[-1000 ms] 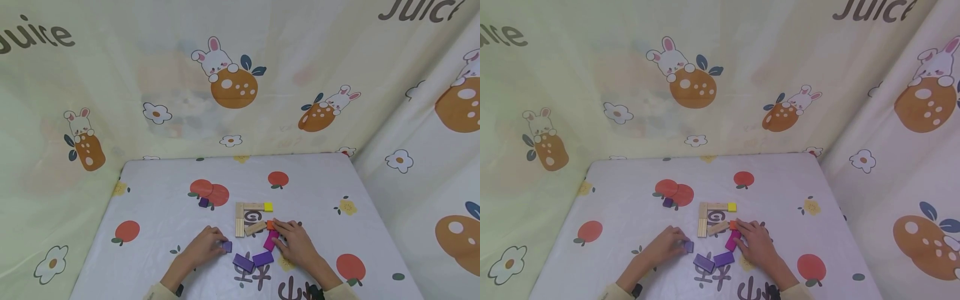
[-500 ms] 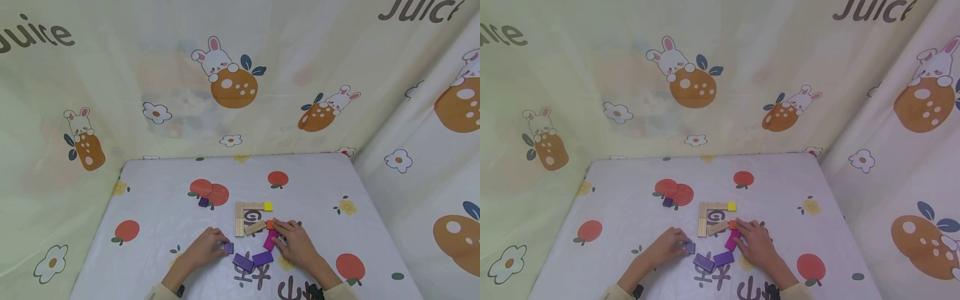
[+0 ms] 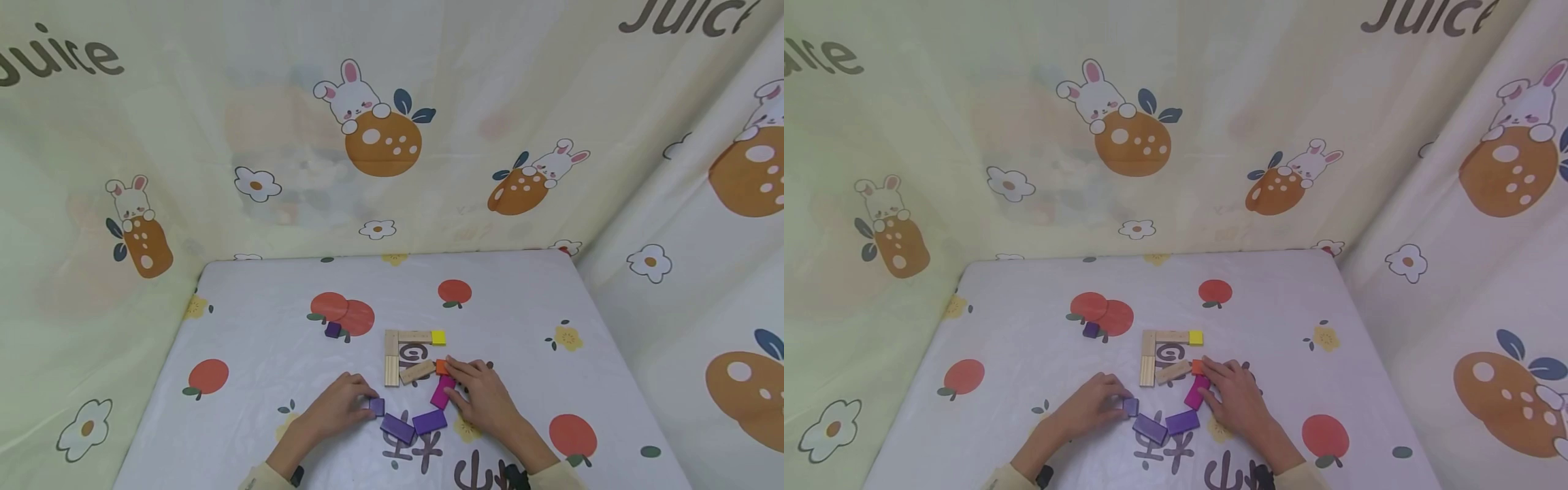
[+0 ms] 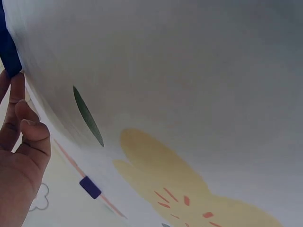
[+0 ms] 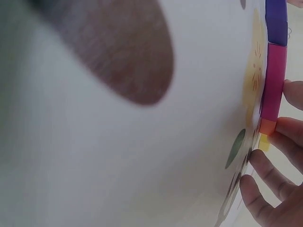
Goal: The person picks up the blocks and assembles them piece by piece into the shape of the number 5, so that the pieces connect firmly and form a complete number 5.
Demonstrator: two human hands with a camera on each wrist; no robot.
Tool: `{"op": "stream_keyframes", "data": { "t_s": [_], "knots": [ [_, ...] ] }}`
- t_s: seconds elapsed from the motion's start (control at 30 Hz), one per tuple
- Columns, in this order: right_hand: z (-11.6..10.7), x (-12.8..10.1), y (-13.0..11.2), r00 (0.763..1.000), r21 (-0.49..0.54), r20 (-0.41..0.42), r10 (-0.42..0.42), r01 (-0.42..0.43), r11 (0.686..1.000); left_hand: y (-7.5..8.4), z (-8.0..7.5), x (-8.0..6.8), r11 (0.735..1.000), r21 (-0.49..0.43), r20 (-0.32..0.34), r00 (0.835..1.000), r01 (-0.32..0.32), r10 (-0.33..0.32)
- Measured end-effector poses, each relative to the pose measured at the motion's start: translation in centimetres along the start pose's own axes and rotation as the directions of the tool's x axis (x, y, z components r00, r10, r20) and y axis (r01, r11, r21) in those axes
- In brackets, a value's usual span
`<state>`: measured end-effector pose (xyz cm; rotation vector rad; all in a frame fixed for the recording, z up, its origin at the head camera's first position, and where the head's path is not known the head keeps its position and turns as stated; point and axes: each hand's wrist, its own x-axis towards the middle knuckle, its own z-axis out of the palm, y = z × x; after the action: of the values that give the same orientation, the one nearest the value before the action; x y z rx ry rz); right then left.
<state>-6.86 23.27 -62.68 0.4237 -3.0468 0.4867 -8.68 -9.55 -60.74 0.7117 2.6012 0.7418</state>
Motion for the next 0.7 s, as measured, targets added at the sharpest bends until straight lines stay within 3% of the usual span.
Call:
{"op": "stream_keyframes", "data": {
  "t_s": [0.37, 0.5, 0.6, 0.7],
  "knots": [
    [-0.3, 0.0, -0.1, 1.000, 0.006, 0.000, -0.001, 0.001, 1.000, 0.0, -0.1, 0.0, 1.000, -0.020, -0.004, 1.000, -0.013, 0.013],
    [-0.3, 0.0, 0.0, 1.000, 0.005, 0.001, -0.007, 0.007, 1.000, -0.5, -0.7, 0.5, 1.000, 0.010, -0.080, 0.997, 0.023, -0.022],
    [-0.3, -0.1, 0.0, 1.000, 0.009, 0.001, -0.014, 0.014, 1.000, -1.0, -2.1, 1.0, 0.995, 0.058, -0.211, 0.975, 0.087, -0.073],
    [-0.3, -0.1, 0.0, 1.000, 0.002, -0.001, -0.015, 0.015, 1.000, -1.5, -4.0, 1.5, 0.984, 0.065, -0.356, 0.925, 0.165, -0.132]
  ]
}}
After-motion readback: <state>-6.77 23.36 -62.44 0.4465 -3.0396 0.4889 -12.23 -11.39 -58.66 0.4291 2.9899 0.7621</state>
